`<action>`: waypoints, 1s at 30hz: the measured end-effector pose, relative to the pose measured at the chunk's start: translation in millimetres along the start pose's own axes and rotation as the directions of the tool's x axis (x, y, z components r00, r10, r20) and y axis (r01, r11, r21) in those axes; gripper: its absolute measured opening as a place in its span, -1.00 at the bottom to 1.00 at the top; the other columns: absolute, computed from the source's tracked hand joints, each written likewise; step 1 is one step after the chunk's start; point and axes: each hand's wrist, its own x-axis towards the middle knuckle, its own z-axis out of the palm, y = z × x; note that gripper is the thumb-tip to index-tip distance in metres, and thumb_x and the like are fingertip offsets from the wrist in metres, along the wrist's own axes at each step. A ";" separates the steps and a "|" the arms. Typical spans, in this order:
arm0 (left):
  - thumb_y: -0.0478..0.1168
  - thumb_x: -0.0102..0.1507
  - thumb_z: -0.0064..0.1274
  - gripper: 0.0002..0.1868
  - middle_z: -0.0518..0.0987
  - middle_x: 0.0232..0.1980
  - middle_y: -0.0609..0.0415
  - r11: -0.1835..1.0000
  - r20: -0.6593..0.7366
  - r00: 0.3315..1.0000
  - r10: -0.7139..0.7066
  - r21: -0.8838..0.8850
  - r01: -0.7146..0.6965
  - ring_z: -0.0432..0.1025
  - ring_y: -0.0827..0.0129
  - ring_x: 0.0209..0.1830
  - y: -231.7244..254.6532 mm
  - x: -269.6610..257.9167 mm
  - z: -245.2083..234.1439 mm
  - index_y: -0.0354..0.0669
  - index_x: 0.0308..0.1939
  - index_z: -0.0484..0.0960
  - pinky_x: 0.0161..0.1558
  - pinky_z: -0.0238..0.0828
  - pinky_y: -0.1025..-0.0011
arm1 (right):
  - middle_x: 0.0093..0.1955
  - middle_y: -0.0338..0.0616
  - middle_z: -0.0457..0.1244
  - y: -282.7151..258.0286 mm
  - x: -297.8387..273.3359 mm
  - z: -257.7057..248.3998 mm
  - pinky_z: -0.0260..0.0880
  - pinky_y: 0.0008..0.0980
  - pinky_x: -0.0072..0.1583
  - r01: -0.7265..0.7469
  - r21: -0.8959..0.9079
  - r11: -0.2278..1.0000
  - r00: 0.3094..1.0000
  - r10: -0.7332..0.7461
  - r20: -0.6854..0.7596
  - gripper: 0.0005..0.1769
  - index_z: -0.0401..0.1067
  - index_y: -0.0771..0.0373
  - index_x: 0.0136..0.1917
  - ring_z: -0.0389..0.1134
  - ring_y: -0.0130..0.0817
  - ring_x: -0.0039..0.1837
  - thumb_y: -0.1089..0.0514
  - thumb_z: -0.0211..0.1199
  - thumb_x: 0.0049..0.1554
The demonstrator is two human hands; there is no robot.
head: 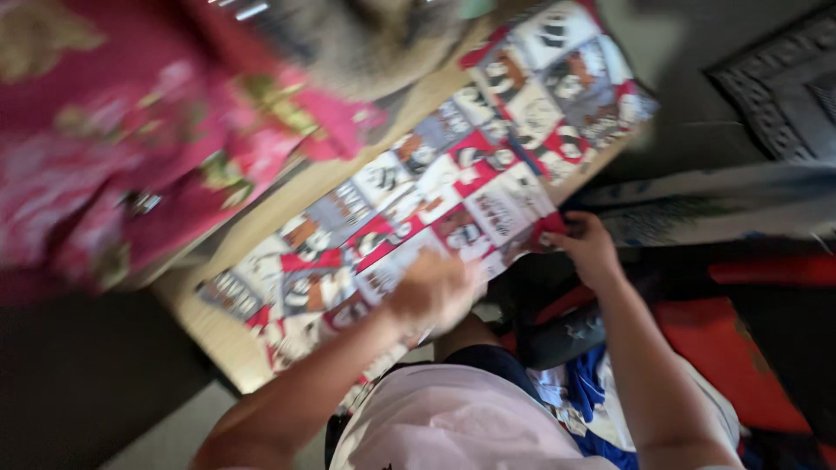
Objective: The person folds several garments on a wooden table. They fold blue shorts, a patterned shirt, and a white and blue shirt, placing each folded item on the table.
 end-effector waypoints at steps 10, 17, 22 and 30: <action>-0.04 0.16 0.25 -0.65 0.57 0.09 -0.04 0.729 -0.150 0.819 -0.555 0.387 0.565 0.45 0.05 0.00 35.8 -258.0 -118.7 -0.02 -0.02 0.65 -0.07 0.37 0.05 | -0.09 -0.21 0.34 23.6 46.8 -22.3 0.36 -0.33 -0.11 -0.537 0.258 0.803 0.843 0.497 0.207 -0.81 0.43 0.20 0.04 0.38 -0.35 -0.11 0.08 0.26 0.22; 0.03 0.18 0.27 -0.69 0.60 -0.14 -0.02 0.283 -0.463 0.412 -0.785 0.325 0.903 0.50 -0.05 -0.11 13.6 -277.7 -94.0 -0.10 -0.25 0.64 -0.13 0.41 0.00 | 0.01 -0.08 0.37 5.3 55.0 -7.3 0.34 -0.35 -0.07 -0.595 0.270 0.757 0.802 0.579 0.143 -0.76 0.37 0.21 0.18 0.45 -0.23 -0.08 0.11 0.18 0.27; -0.10 0.29 0.18 -0.73 0.60 -0.15 -0.18 0.286 -0.574 0.285 -0.767 0.091 0.954 0.50 -0.11 -0.21 7.7 -287.1 -123.3 -0.26 -0.14 0.60 -0.18 0.45 0.02 | -0.05 -0.27 0.32 -4.8 49.9 -8.8 0.35 -0.28 -0.10 -0.470 0.113 0.875 0.882 0.465 0.069 -0.85 0.38 0.09 0.15 0.31 -0.42 -0.17 0.14 0.21 0.30; 0.20 0.29 0.09 -0.47 0.65 -0.38 -0.23 0.141 -0.057 0.159 -0.986 0.236 0.962 0.58 -0.12 -0.33 58.7 -265.6 -79.6 -0.24 -0.36 0.71 -0.24 0.52 0.07 | -0.12 -0.32 0.30 -0.6 41.6 -9.6 0.33 -0.30 -0.14 -0.499 0.132 0.856 0.866 0.489 0.103 -0.87 0.43 0.05 0.08 0.20 -0.48 -0.27 0.07 0.28 0.28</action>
